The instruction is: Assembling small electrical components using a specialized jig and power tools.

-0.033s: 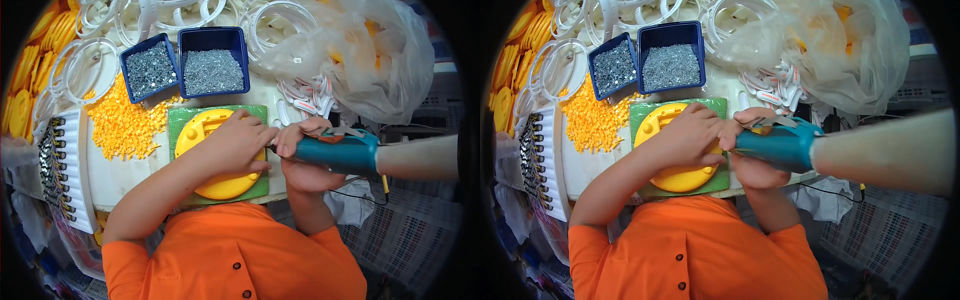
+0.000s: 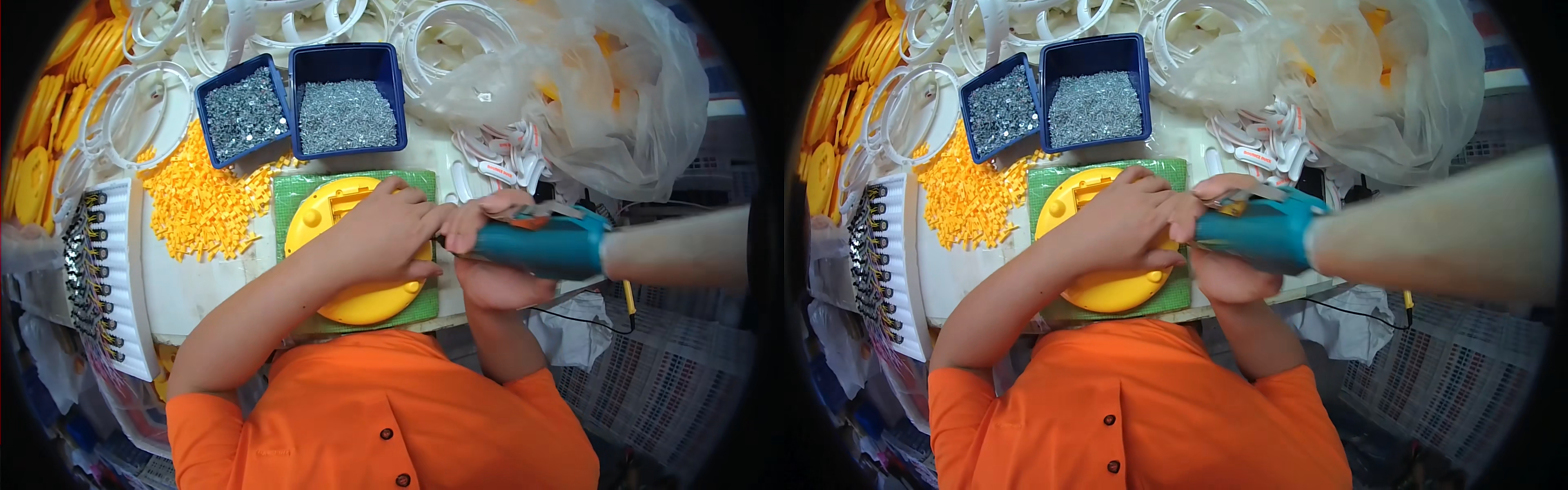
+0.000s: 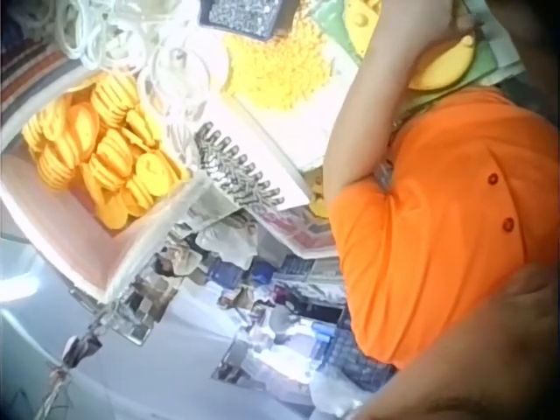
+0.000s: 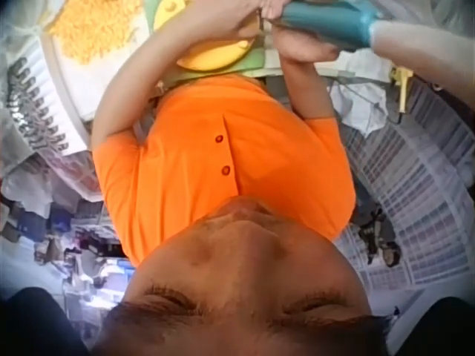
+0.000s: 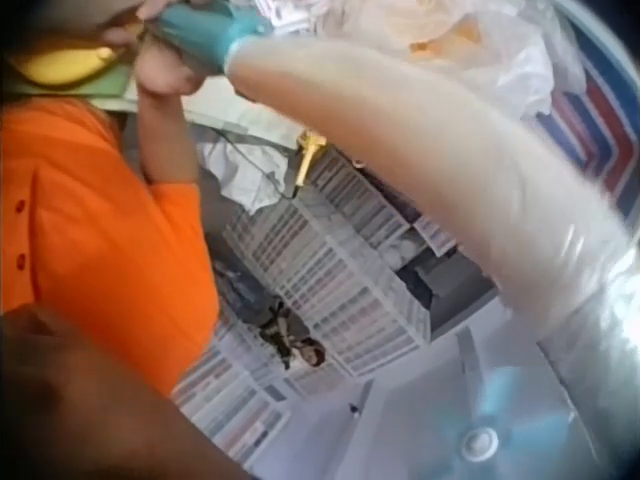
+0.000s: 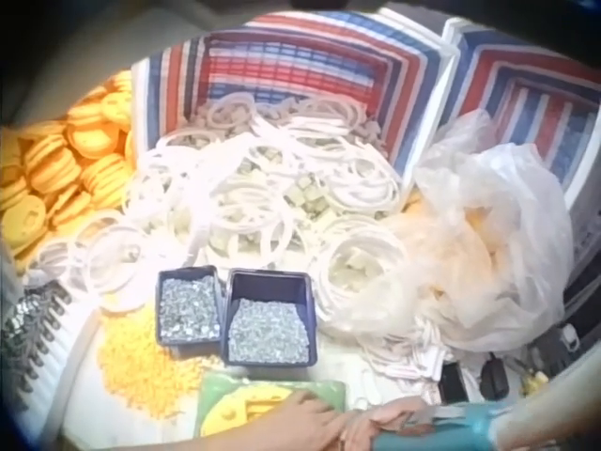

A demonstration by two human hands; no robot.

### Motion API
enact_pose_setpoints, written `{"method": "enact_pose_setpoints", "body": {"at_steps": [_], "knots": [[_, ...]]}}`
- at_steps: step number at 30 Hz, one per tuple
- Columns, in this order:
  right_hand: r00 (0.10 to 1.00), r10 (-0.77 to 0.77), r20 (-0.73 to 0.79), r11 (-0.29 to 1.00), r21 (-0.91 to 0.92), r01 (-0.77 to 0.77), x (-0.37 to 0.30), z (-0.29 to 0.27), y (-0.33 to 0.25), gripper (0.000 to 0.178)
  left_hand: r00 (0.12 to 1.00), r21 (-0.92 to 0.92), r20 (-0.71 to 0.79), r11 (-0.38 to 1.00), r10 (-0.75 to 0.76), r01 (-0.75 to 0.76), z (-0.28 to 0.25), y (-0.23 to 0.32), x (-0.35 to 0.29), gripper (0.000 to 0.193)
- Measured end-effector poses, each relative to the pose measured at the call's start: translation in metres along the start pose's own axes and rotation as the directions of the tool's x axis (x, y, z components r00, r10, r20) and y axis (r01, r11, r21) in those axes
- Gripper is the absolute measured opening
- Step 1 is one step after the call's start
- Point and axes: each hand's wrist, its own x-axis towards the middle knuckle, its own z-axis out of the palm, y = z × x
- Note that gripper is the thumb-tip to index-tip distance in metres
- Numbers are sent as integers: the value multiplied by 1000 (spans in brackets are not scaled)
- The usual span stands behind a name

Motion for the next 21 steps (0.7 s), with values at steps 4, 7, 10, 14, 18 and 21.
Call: {"method": "enact_pose_setpoints", "body": {"at_steps": [4, 7, 10, 14, 18, 21], "knots": [[999, 17, 39, 998, -54, -15, -1, 1, 3, 77, 998, -14, 60, 999, -34, 35, 0, -1, 2, 58], [998, 48, 46, 997, -66, -45, -3, -3, 4, 78, 993, -23, 99, 997, -65, 68, 1, 1, 2, 57], [999, 21, -39, 999, 28, -20, -10, -1, 11, 86, 992, 7, 103, 998, -66, 66, 2, 3, 1, 61], [998, -11, -57, 1000, -8, 11, -11, 0, 7, 97, 994, 169, -106, 985, -24, 42, 5, 11, -11, 69], [995, -30, 96, 997, -65, 36, -27, 21, -26, 93, 979, 213, -139, 961, -149, 176, 2, 45, -47, 63], [985, 151, 77, 989, -6, -151, -51, 31, -37, 68, 969, 170, -78, 954, -235, 245, 3, 77, -74, 63]]}}
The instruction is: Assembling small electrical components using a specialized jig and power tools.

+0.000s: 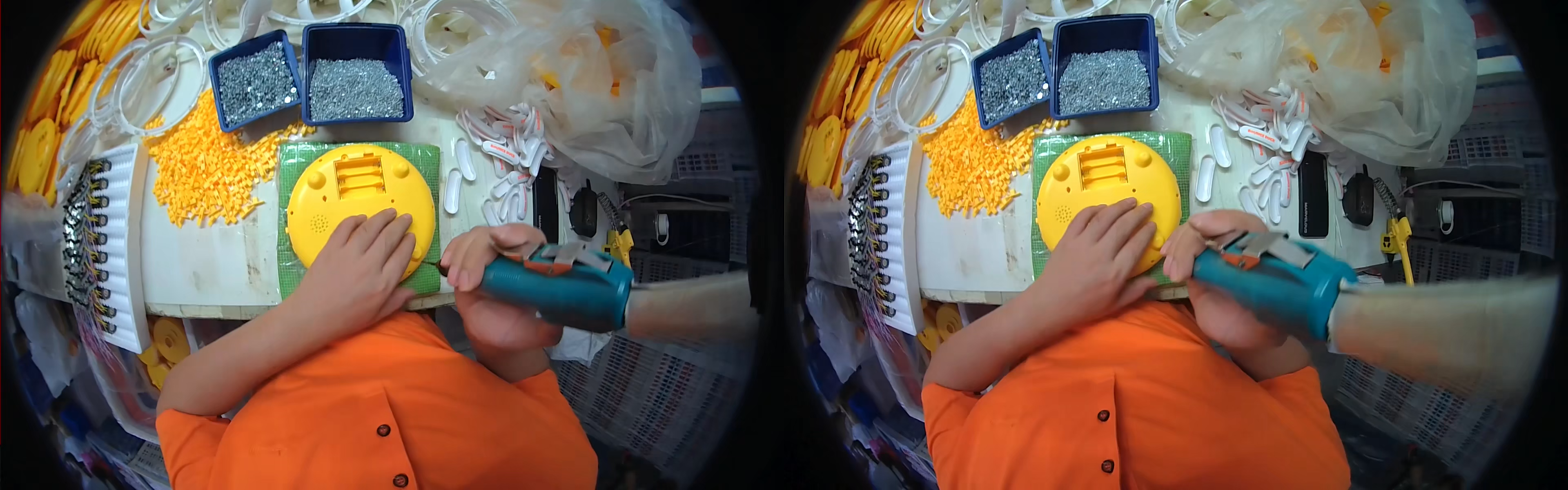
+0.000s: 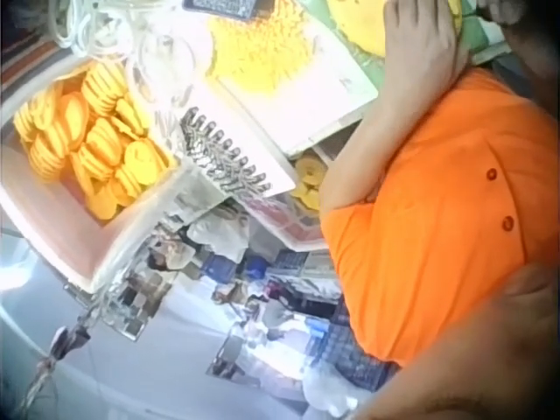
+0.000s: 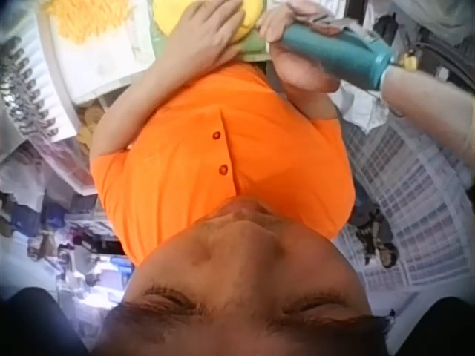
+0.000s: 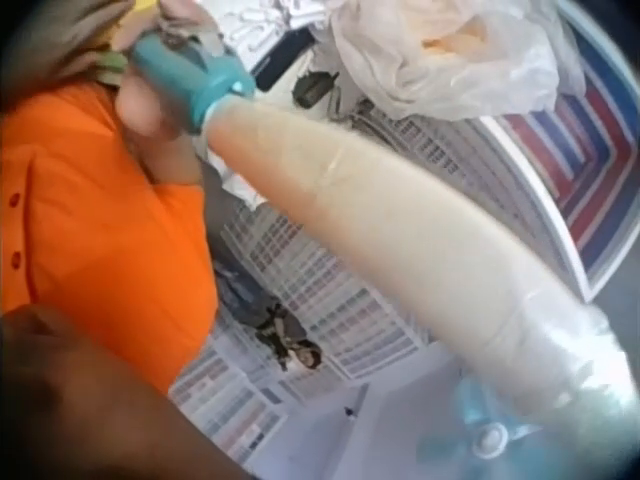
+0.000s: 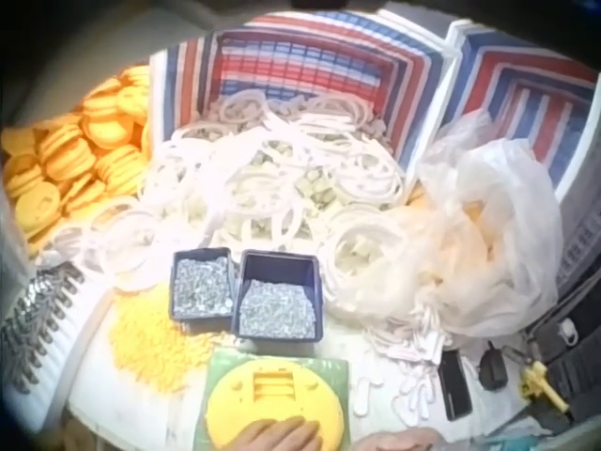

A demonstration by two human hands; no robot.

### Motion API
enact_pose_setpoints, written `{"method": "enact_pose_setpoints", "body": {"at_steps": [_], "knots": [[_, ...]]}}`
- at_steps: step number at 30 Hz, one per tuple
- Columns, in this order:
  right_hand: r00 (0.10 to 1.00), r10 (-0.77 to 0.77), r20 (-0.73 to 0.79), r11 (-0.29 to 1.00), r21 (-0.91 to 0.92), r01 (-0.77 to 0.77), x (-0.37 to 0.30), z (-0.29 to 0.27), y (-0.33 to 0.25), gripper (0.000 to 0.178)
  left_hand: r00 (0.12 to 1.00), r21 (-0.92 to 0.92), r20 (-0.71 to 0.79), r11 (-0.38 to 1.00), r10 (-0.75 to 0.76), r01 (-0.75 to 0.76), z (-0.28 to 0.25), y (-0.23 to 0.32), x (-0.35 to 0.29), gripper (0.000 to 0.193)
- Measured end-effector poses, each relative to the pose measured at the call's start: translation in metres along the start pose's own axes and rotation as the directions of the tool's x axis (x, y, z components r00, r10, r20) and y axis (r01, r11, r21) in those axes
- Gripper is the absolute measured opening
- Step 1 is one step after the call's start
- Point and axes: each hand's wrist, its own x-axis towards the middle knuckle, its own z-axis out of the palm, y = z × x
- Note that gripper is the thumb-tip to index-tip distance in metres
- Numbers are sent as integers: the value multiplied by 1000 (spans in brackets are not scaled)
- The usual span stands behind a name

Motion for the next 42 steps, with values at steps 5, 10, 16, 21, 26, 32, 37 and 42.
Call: {"method": "enact_pose_setpoints", "body": {"at_steps": [5, 10, 16, 21, 26, 32, 37, 42], "knots": [[994, 30, 104, 998, -57, -24, -10, 7, 5, 41, 994, 289, -110, 957, 4, 28, 31, 10, -14, 55], [997, 55, 55, 998, -46, -52, -17, 10, 7, 33, 988, 329, -154, 944, 8, 43, 39, 12, -18, 43], [994, 4, 112, 999, -43, 1, -16, 10, 15, 33, 973, 275, -221, 961, 69, -6, 42, 0, -19, 43], [999, 33, 26, 984, -177, -27, -16, 19, 14, 35, 976, 267, -205, 964, 69, -12, 38, -1, -19, 43], [995, 25, 91, 976, -217, -4, -15, 11, 22, 43, 975, 289, -208, 957, 75, -12, 39, -3, -18, 44], [991, 57, 123, 986, -165, -36, -14, 12, 21, 51, 978, 305, -185, 952, 96, -36, 39, -4, -19, 44], [986, 106, 126, 973, -217, -77, -12, 9, 17, 54, 978, 309, -186, 950, 96, -34, 39, -3, -20, 43], [999, -14, 35, 974, -224, 22, -11, 17, 20, 59, 996, 96, -57, 993, 73, -67, 5, -14, -17, 56]]}}
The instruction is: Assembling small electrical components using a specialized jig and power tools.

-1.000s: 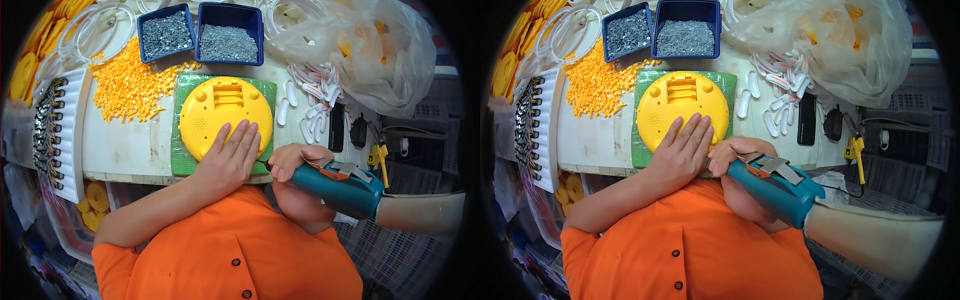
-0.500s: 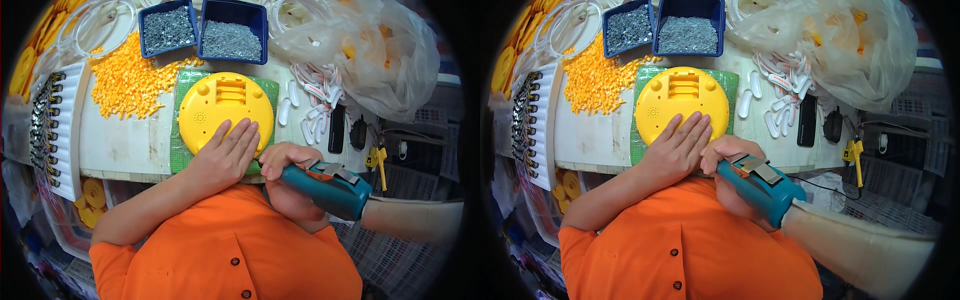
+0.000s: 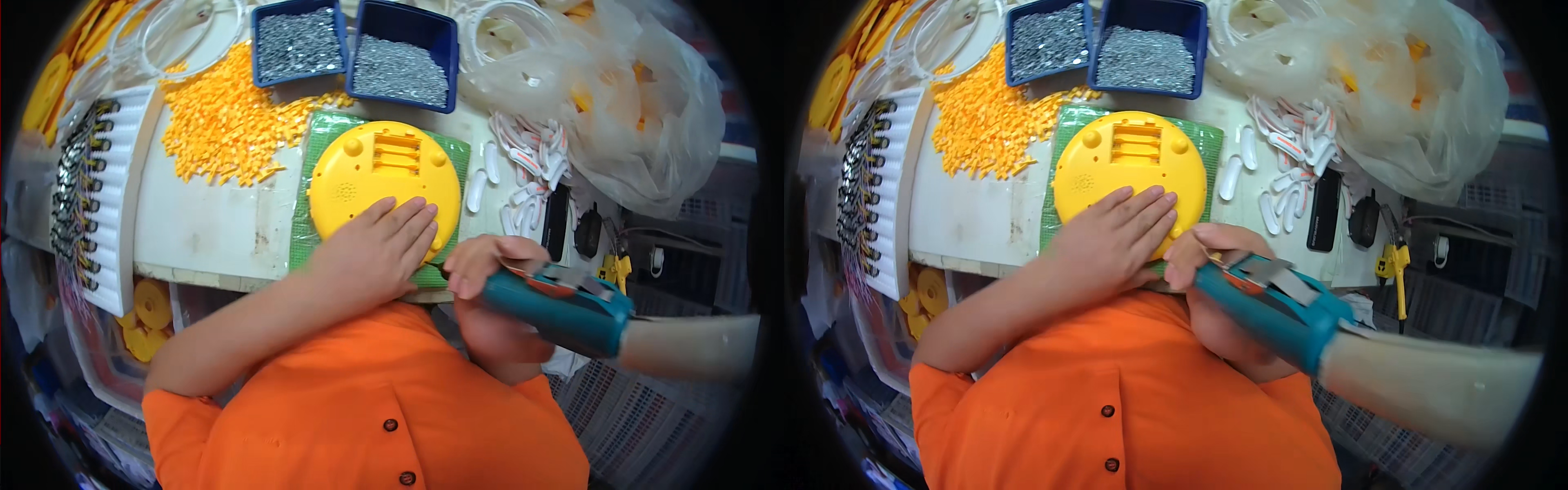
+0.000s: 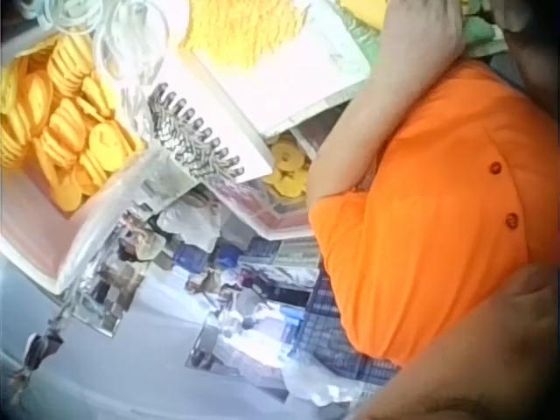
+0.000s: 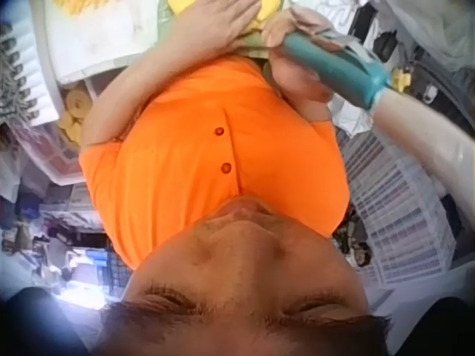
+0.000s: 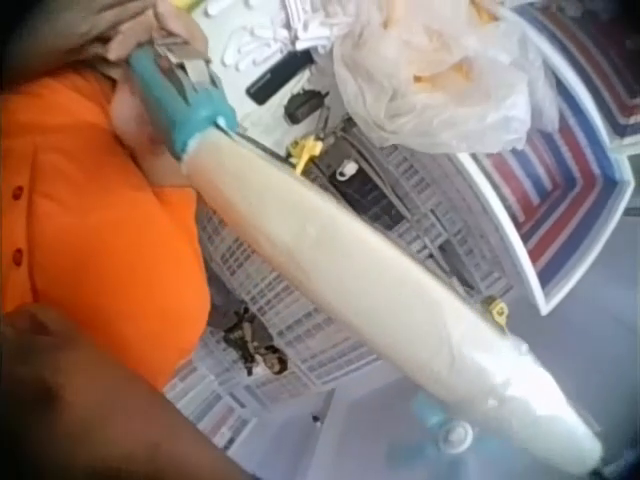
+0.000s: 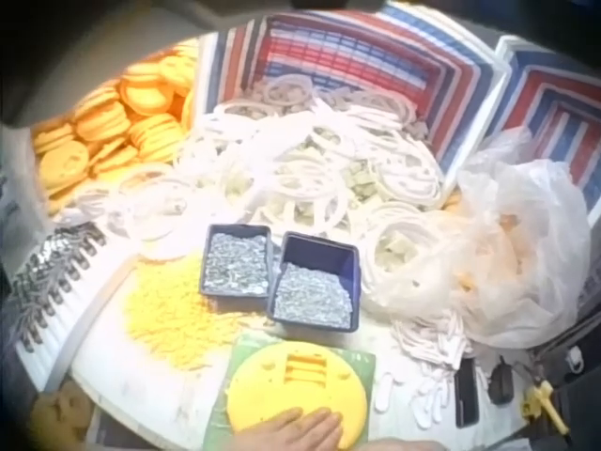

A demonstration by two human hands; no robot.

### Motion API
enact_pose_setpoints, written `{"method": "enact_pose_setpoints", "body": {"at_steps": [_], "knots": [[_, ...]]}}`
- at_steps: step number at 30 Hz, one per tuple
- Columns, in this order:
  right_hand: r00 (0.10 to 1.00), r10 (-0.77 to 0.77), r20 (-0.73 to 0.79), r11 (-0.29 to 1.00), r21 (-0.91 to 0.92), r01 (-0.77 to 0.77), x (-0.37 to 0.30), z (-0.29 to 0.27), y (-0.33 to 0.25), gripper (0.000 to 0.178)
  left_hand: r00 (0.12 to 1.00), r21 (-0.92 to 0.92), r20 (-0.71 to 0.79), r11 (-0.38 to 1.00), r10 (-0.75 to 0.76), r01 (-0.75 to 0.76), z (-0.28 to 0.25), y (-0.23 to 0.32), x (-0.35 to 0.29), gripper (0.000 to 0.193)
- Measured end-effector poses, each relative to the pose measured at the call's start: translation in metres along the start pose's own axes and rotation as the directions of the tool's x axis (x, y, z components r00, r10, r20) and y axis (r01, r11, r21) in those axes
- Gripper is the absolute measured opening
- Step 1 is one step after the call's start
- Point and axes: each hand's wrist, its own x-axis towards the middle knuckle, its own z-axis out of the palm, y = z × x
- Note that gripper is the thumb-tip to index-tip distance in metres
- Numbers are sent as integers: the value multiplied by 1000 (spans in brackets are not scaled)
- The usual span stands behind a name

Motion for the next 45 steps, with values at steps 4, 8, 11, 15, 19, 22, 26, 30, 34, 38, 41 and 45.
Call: {"method": "enact_pose_setpoints", "body": {"at_steps": [4, 8, 11, 15, 19, 22, 26, 30, 34, 38, 41, 45], "knots": [[973, -17, 228, 997, 75, -1, 23, 20, -4, 58, 993, -109, 57, 989, 103, -96, -33, -48, -27, 81], [937, 20, 348, 991, 118, -65, 31, 38, 16, 52, 995, -33, -73, 997, 65, -67, -17, -59, -57, 60], [925, 39, 378, 994, 79, -75, 33, 51, 20, 47, 990, -5, -139, 999, 40, -41, -6, -57, -61, 45], [883, 61, 465, 997, 9, -74, 31, 50, 27, 46, 983, 55, -168, 997, 70, -62, -1, -59, -64, 44], [876, 61, 479, 998, -9, -65, 30, 49, 28, 45, 981, 79, -174, 994, 90, -77, -1, -60, -64, 43], [881, 48, 471, 998, 9, -59, 28, 49, 31, 47, 975, 57, -198, 994, 101, -91, 1, -59, -65, 40], [900, 114, 420, 992, -7, -123, 35, 46, 20, 56, 980, 20, -192, 998, 59, -56, -5, -57, -60, 39], [949, 15, 315, 998, 57, -35, 78, 38, -19, 51, 977, 176, -119, 973, 174, -152, -21, -54, -48, 38], [990, -45, 132, 997, 62, 37, 132, 29, -55, 94, 972, -183, -230, 979, 50, -93, -61, -52, -27, 46], [989, -149, -2, 964, -221, 145, 140, 5, -50, 72, 954, -460, -243, 887, -174, 45, -77, -69, -20, 59], [919, -369, -139, 815, -524, 248, 122, 1, -28, 62, 951, -503, -214, 860, -223, 89, -75, -71, -21, 67], [882, -426, 202, 467, -786, 406, 68, -24, 7, 51, 954, -489, -228, 870, -194, 60, -75, -70, -17, 59]]}}
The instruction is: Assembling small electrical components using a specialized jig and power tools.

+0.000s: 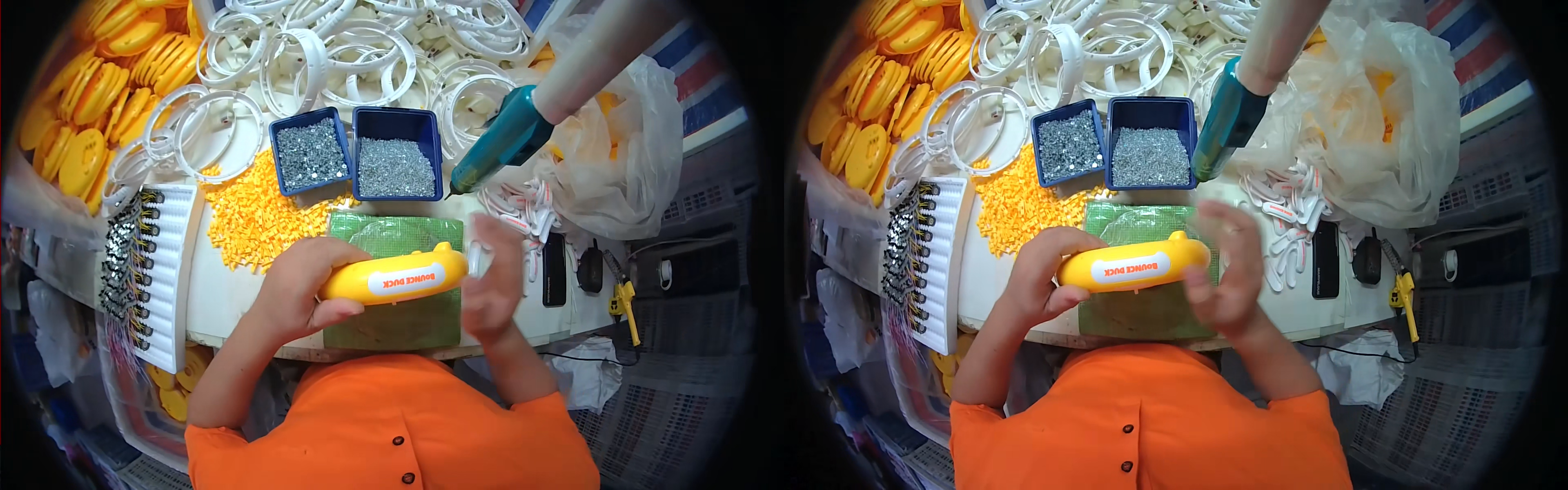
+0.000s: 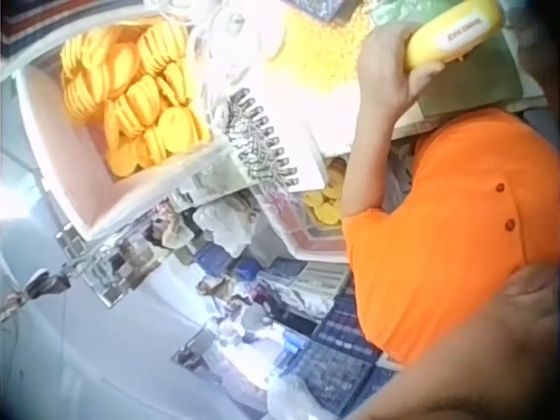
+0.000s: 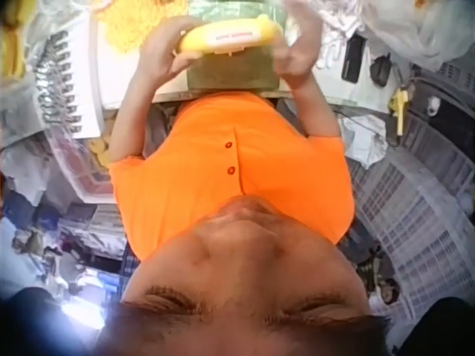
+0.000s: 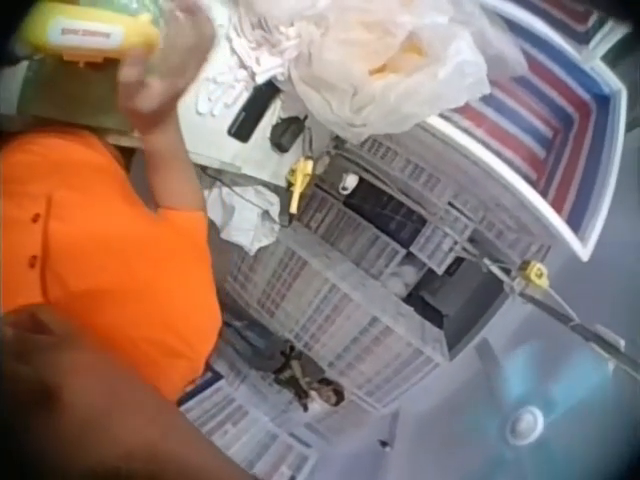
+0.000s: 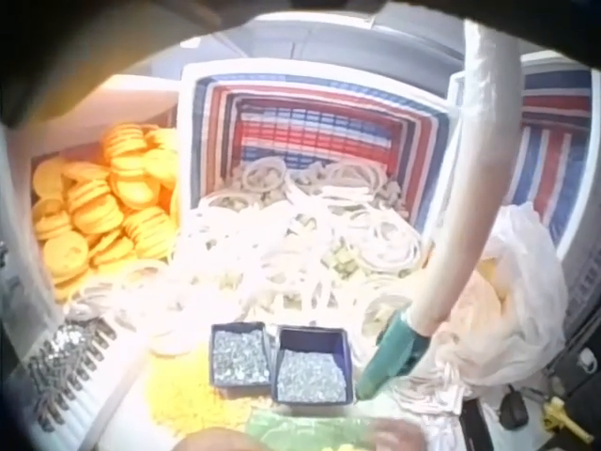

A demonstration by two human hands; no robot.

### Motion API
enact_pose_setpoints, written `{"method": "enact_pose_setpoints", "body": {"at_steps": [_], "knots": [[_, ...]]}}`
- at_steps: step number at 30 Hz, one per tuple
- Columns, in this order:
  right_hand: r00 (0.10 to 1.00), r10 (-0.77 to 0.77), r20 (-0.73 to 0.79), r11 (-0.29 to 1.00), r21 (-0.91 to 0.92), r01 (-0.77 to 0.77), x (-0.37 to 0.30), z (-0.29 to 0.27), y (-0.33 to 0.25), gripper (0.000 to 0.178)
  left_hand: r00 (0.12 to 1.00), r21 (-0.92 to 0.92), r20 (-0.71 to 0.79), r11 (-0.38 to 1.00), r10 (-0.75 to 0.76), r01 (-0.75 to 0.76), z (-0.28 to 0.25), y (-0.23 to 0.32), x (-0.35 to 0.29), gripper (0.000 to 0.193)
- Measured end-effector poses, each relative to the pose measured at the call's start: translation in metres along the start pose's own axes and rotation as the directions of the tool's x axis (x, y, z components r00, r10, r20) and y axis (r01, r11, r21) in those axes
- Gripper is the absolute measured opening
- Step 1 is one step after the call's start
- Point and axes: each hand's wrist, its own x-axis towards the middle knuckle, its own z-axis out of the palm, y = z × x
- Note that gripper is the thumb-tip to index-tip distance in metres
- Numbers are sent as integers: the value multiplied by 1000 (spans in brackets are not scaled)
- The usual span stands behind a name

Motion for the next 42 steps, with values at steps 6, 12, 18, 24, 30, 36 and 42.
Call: {"method": "enact_pose_setpoints", "body": {"at_steps": [6, 12, 18, 24, 30, 36, 42], "knots": [[994, 4, 105, 980, 195, -25, -15, 24, -13, 50, 992, 218, -79, 973, 98, -79, 1, 10, -16, 60], [957, -147, 252, 962, 261, 79, -5, 44, -29, 69, 988, 336, -148, 942, 48, 4, -37, 51, -69, 59], [939, -188, 289, 869, 494, 22, -5, 79, -49, 67, 399, 526, -846, 677, 355, 514, -101, 109, -202, 49], [244, -68, 967, 193, 253, -948, -7, 130, -88, 93, 750, 736, -648, 363, 133, 571, -57, 149, -248, 25], [32, 45, 998, -128, 37, -991, 13, 140, -99, 70, 904, 820, -312, 564, 294, 99, -2, 103, -210, 25], [225, 36, 974, -147, 227, -963, 10, 127, -85, 74, 881, 801, -311, 597, 358, 40, 10, 81, -203, 28], [119, 127, 985, -123, 135, -983, -5, 131, -72, 78, 879, 809, -357, 575, 315, 123, -13, 92, -221, 30]]}}
